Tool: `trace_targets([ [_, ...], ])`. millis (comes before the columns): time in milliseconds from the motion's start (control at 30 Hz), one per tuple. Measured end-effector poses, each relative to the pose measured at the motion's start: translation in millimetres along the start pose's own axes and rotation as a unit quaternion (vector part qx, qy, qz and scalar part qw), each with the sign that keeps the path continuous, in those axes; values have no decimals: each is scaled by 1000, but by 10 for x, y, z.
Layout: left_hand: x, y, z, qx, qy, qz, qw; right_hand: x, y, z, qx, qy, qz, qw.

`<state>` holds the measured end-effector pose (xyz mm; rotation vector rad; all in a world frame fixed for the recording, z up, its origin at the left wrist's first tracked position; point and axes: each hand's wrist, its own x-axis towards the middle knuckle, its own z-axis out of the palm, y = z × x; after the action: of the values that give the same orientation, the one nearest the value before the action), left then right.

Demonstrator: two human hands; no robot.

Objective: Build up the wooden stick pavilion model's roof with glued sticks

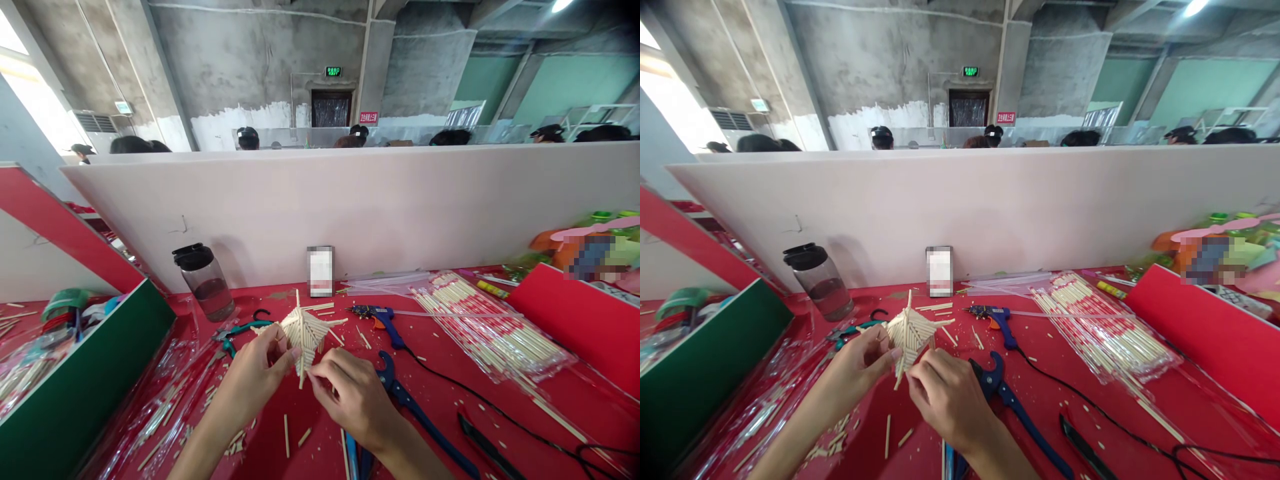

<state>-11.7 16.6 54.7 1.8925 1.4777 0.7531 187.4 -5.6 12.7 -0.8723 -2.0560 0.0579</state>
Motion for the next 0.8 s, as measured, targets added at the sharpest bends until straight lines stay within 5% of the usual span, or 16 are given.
trace_targets([
  [267, 4, 18, -17, 8, -4, -2, 1000, 6, 57, -109, 30, -33, 17, 999],
  [400, 4, 24, -22, 13, -8, -2, 1000, 28, 63, -175, 106, -34, 102, 989],
  [533, 5, 12, -18, 5, 7, 4, 1000, 50, 16, -138, 227, -63, 219, 947],
  [800, 23, -43, 1, -5, 14, 6, 1000, 85, 100, -220, 219, -118, 258, 934],
])
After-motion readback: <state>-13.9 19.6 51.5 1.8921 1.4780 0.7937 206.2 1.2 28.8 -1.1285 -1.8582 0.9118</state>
